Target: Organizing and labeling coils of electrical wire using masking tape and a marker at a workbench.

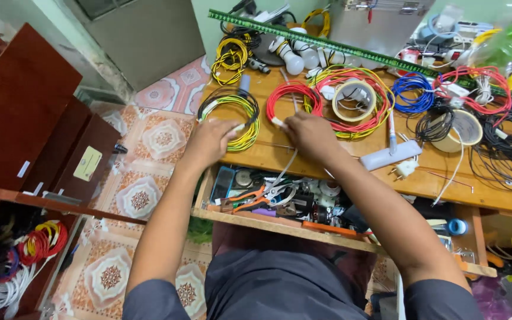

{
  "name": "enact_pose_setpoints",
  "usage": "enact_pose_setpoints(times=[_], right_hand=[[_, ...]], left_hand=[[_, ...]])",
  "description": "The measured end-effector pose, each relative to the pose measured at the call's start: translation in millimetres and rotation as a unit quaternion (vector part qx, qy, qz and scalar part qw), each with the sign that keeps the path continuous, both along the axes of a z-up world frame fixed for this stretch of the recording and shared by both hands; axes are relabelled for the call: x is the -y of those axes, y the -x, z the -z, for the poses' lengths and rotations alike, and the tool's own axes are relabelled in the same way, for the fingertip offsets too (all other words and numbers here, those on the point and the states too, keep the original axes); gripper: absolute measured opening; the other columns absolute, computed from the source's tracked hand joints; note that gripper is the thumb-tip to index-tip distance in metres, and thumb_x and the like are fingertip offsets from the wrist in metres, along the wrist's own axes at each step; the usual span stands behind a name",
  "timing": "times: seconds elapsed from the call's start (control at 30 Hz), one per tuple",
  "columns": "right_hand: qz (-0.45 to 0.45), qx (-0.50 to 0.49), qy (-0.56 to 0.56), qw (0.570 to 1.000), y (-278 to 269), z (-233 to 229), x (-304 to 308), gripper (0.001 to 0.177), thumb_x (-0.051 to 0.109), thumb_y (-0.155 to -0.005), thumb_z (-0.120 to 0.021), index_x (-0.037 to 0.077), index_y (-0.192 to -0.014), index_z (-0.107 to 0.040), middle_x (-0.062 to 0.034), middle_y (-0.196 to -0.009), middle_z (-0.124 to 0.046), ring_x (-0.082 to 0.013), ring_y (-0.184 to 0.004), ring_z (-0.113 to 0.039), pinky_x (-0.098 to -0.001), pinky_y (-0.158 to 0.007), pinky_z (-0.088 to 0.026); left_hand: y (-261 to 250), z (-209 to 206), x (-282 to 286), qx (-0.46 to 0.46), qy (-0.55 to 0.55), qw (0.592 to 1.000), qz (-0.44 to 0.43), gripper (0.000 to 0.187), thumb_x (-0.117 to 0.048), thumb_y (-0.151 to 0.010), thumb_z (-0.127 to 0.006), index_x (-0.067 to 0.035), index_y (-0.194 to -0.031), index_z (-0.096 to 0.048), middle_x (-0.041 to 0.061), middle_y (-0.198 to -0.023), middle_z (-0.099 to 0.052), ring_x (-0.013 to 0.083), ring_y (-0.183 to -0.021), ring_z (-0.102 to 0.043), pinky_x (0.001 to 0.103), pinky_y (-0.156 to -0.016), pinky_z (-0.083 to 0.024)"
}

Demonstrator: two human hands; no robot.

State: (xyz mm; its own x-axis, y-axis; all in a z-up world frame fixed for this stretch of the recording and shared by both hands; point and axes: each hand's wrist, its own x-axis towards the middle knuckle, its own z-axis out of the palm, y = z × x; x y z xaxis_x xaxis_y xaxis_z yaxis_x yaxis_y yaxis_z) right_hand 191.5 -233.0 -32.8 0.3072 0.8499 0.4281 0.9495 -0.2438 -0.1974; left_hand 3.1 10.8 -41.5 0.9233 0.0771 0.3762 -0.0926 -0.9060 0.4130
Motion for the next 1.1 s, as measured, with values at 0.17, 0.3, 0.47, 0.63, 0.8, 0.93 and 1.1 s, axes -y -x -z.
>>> enact_pose_setpoints(times=[0.17,0.3,0.47,0.63,0.8,0.93,1.1], right_hand=[[0.025,0.074,-0.144,0.987,-28,13,-14,0.015,0.024,-0.1,-0.064,0.018,-0.113,-0.069,-0.0031,-0.096,-0.067,-0.0269,-0.091,-0.072,-0.0362,-0.076,-0.058],[-0.081,0.027,-0.214,0.973,6,-7,-35,0.026,0.01,-0.094,-0.06,0.006,-0.119,-0.066,-0.0149,-0.1,-0.067,-0.0365,-0.096,-0.069,-0.0478,-0.078,-0.056],[-0.129,0.061,-0.215,0.966,47,11,-84,0.023,0.011,-0.099,-0.058,0.006,-0.119,-0.066,-0.0128,-0.106,-0.069,-0.0322,-0.095,-0.07,-0.0404,-0.081,-0.057],[-0.158,0.083,-0.152,0.972,52,35,-108,0.028,0.011,-0.098,-0.052,0.006,-0.123,-0.064,-0.0115,-0.111,-0.066,-0.0305,-0.091,-0.067,-0.0424,-0.082,-0.055],[-0.175,-0.05,-0.128,0.975,60,-2,-73,0.032,0.018,-0.096,-0.065,0.01,-0.128,-0.065,-0.0139,-0.127,-0.067,-0.0414,-0.096,-0.072,-0.0514,-0.079,-0.059],[-0.103,-0.224,-0.245,0.938,15,-35,-17,0.028,0.003,-0.098,-0.055,-0.007,-0.122,-0.065,-0.0237,-0.108,-0.068,-0.0445,-0.101,-0.066,-0.0448,-0.091,-0.055],[0.126,-0.064,-0.259,0.955,-72,-65,75,0.032,0.004,-0.093,-0.076,0.006,-0.123,-0.065,-0.0143,-0.119,-0.066,-0.0267,-0.105,-0.06,-0.0339,-0.077,-0.052]], left_hand=[[7,34,-3,-0.019,-0.067,0.997,-0.026,0.043,-0.041,-0.092,-0.073,-0.014,-0.126,-0.072,0.013,-0.107,-0.075,0.0344,-0.11,-0.067,0.049,-0.105,-0.044],[8,44,-8,0.014,-0.084,0.996,-0.037,0.039,-0.049,-0.093,-0.07,-0.023,-0.121,-0.074,0.001,-0.102,-0.073,0.0241,-0.107,-0.066,0.041,-0.104,-0.043],[18,49,-1,0.162,-0.13,0.975,-0.077,0.026,-0.049,-0.09,-0.073,-0.027,-0.104,-0.078,-0.003,-0.088,-0.071,0.0218,-0.095,-0.068,0.044,-0.101,-0.043],[38,46,-2,0.244,-0.138,0.951,-0.131,0.03,-0.046,-0.084,-0.086,-0.022,-0.1,-0.077,-0.005,-0.096,-0.071,0.022,-0.103,-0.067,0.05,-0.11,-0.043],[59,21,8,0.299,-0.087,0.939,-0.143,0.019,-0.032,-0.09,-0.087,-0.019,-0.101,-0.079,-0.002,-0.095,-0.073,0.0258,-0.094,-0.068,0.046,-0.097,-0.047],[58,-1,23,0.316,-0.06,0.937,-0.133,0.013,-0.024,-0.092,-0.085,-0.017,-0.101,-0.08,0.0,-0.093,-0.073,0.0276,-0.092,-0.069,0.045,-0.093,-0.048],[38,-52,70,0.302,-0.023,0.948,-0.095,0.008,-0.013,-0.097,-0.075,-0.006,-0.095,-0.078,0.008,-0.091,-0.075,0.0277,-0.088,-0.066,0.042,-0.091,-0.047]])
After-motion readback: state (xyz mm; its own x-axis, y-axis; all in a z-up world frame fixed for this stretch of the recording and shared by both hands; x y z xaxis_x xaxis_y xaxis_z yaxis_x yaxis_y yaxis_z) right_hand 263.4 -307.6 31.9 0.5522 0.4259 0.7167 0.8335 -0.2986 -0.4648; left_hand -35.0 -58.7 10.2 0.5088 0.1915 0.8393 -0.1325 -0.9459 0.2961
